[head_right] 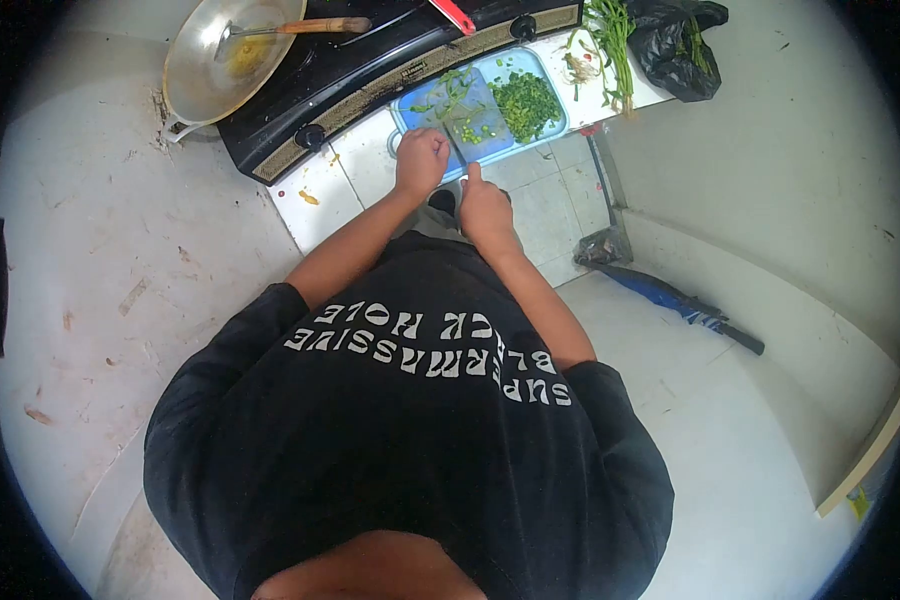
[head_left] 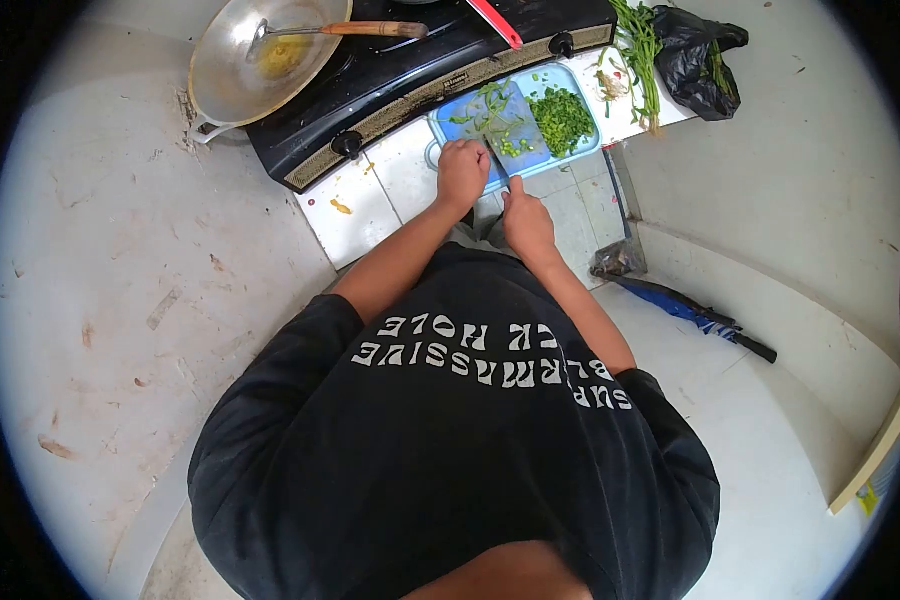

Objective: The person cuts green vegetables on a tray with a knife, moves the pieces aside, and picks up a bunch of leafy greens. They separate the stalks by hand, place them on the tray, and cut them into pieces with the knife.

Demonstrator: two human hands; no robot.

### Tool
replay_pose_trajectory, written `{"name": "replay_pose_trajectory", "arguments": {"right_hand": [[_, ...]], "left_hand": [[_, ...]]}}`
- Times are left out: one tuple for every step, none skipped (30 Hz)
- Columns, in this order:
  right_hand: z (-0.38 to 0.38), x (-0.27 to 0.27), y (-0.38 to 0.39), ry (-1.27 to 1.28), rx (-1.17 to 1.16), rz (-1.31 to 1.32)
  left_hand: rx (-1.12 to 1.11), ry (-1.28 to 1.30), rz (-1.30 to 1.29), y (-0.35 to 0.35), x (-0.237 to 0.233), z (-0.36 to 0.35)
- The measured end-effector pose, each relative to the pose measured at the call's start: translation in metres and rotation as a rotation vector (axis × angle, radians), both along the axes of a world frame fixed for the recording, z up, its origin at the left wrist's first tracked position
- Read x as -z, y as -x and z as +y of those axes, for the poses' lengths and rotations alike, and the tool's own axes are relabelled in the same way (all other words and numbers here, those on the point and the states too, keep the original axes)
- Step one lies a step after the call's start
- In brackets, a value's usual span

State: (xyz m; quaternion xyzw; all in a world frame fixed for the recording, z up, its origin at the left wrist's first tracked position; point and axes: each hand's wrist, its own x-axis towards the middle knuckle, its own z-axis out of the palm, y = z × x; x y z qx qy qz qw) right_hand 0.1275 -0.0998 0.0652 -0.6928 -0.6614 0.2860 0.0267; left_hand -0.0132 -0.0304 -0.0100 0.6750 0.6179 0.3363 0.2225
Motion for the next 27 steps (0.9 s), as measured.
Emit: {"name": "replay_pose_trajectory", "arguments": {"right_hand": [[0.001, 0.001, 0.001, 0.000, -0.022, -0.011], [0.002, 0.004, 0.002, 0.001, -0.025, -0.009], [0.002, 0.008, 0.001, 0.002, -0.032, -0.031], [0.002, 0.012, 0.000, 0.005, -0.039, -0.053], [0.004, 0.017, 0.000, 0.009, -0.042, -0.053], [0.006, 0.020, 0.000, 0.000, -0.029, -0.022], [0.007, 0.022, 0.000, -0.010, -0.014, 0.008], [0.006, 0.023, 0.000, -0.010, -0.011, 0.007], [0.007, 0.022, 0.001, 0.008, 0.004, -0.002], [0.008, 0.020, 0.002, 0.025, 0.018, -0.010], [0.005, 0.017, 0.000, 0.021, 0.019, -0.010], [-0.002, 0.007, -0.001, 0.054, 0.020, -0.028], [-0.005, 0.001, -0.003, 0.089, 0.020, -0.048], [-0.006, 0.001, -0.003, 0.089, 0.022, -0.051], [-0.009, 0.001, -0.004, 0.082, 0.039, -0.057], [-0.010, 0.002, -0.006, 0.075, 0.057, -0.062], [-0.009, 0.002, -0.008, 0.076, 0.057, -0.064], [-0.006, 0.001, -0.008, 0.048, 0.062, -0.048], [-0.004, 0.000, -0.006, 0.020, 0.066, -0.031], [-0.004, -0.001, -0.004, 0.021, 0.065, -0.029], [-0.005, -0.001, -0.002, -0.006, 0.045, -0.003], [-0.005, -0.002, -0.002, -0.034, 0.024, 0.021], [-0.005, -0.002, -0.001, -0.035, 0.023, 0.018], [-0.006, 0.000, 0.001, -0.032, 0.027, 0.030], [-0.007, 0.002, 0.002, -0.028, 0.031, 0.043], [-0.007, 0.004, 0.003, -0.027, 0.028, 0.044], [-0.007, 0.005, 0.003, -0.015, 0.023, 0.037]], "left_hand": [[-0.001, 0.000, 0.001, 0.000, -0.001, 0.001], [0.016, -0.020, -0.001, 0.001, -0.002, 0.002], [0.033, -0.038, -0.004, 0.001, -0.004, 0.001], [0.031, -0.034, -0.003, 0.002, -0.005, 0.001], [0.043, -0.026, -0.016, 0.003, -0.007, 0.002], [0.056, -0.021, -0.030, 0.003, -0.007, 0.001], [0.057, -0.019, -0.030, 0.004, -0.007, 0.000], [0.047, -0.008, -0.033, 0.004, -0.007, 0.000], [0.037, 0.000, -0.035, 0.003, -0.005, 0.000], [0.039, -0.004, -0.036, 0.003, -0.004, 0.001], [0.021, -0.023, -0.030, 0.002, -0.003, 0.000], [0.003, -0.040, -0.025, 0.002, -0.003, 0.000], [0.002, -0.042, -0.027, 0.003, -0.003, 0.001], [0.005, -0.008, -0.032, 0.003, -0.002, 0.001], [0.009, 0.028, -0.038, 0.003, -0.002, -0.001], [0.011, 0.030, -0.042, 0.004, -0.002, -0.003], [0.037, 0.008, -0.051, 0.006, -0.003, -0.005], [0.062, -0.014, -0.055, 0.009, -0.004, -0.007], [0.061, -0.013, -0.052, 0.011, -0.005, -0.008], [0.074, -0.027, -0.037, 0.012, -0.007, -0.009], [0.089, -0.040, -0.025, 0.011, -0.005, -0.011], [0.088, -0.040, -0.029, 0.010, -0.004, -0.012], [0.087, -0.037, -0.025, 0.010, -0.003, -0.012], [0.084, -0.035, -0.019, 0.011, -0.005, -0.011], [0.082, -0.035, -0.018, 0.013, -0.006, -0.011], [0.121, -0.044, 0.003, 0.014, -0.008, -0.012], [0.160, -0.052, 0.023, 0.015, -0.008, -0.014]]}}
